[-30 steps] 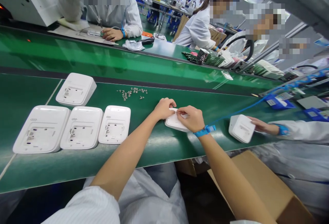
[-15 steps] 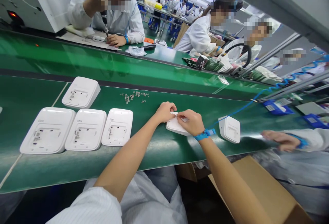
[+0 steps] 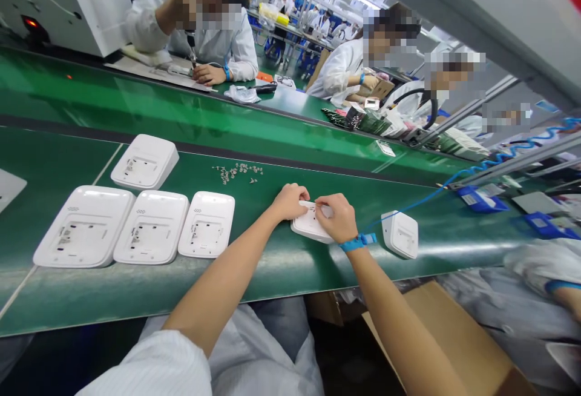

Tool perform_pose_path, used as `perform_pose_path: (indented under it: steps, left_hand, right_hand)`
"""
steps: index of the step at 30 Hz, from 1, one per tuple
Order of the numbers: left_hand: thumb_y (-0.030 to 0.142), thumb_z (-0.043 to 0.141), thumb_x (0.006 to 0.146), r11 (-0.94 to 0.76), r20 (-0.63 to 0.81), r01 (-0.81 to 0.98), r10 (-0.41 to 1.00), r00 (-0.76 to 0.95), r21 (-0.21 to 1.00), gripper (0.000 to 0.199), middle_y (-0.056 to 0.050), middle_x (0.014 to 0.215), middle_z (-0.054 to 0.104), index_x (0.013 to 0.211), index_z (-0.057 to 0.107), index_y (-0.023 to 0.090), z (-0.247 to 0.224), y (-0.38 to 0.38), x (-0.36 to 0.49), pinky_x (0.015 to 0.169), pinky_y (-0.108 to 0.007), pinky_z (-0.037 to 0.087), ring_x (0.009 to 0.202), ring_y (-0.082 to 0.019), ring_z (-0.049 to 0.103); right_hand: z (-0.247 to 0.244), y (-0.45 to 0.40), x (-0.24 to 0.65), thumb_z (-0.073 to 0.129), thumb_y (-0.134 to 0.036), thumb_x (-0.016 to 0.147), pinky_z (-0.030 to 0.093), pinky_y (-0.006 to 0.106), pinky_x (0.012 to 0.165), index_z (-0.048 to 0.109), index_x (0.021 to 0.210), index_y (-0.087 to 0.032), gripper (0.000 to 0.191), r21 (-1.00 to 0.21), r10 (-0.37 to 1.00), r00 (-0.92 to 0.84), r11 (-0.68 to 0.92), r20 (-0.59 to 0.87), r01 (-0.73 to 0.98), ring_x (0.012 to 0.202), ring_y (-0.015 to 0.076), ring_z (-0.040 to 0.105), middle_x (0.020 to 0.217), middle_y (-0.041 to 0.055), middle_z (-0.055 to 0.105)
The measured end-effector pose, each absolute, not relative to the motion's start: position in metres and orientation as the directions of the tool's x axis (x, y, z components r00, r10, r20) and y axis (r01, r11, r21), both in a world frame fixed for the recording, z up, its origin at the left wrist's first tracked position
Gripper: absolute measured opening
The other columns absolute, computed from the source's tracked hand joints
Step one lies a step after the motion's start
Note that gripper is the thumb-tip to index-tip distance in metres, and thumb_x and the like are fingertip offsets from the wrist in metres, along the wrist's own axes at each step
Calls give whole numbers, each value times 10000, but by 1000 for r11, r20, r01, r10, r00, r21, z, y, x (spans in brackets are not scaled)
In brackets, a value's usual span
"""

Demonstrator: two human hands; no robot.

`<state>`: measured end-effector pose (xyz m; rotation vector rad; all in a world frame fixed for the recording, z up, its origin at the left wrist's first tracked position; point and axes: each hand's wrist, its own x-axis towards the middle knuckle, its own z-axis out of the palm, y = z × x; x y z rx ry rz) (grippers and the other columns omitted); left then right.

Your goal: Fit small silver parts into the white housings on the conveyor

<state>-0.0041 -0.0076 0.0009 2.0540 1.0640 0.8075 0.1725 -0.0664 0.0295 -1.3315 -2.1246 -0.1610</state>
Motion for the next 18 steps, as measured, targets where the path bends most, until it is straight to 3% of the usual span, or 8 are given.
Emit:
perform_pose_path:
  steps: [5,13,16,18]
  left_hand:
    - [191,700,636,-434,208,463,863,461,773,308,-36,929,596,939,645,179,1,-11,-3,809,-314,457,944,-215,530]
    - [169,673,702,-437,182,541,869,459,718,190,-15,935,575,884,620,170,10,-11,-6,809,-260,437,898,-155,557]
    - [142,649,723,-465,196,605,867,458,646,116,-24,878,576,825,596,155,27,-18,-9,767,-256,422,858,-157,560]
    - [139,621,737,-498,227,640,859,460,586,84,-38,848,580,813,588,147,35,-30,-14,736,-269,412,824,-171,562]
  right_hand:
    - [30,-65,170,627,-232,760,374,376,792,668,991,-201,236,-109,818,-328,423,472,899,970,265,538,975,55,699]
    - [33,-68,155,661,-265,771,281,388,815,644,1030,-209,266,-22,847,-258,302,464,953,1051,272,475,1033,68,673]
    - [38,-67,152,653,-278,793,252,393,816,637,983,-208,203,35,818,-288,312,498,949,1054,268,458,1006,64,663]
    - [44,-61,154,606,-271,835,234,402,820,614,876,-200,82,142,746,-366,349,557,926,1015,250,463,909,48,649]
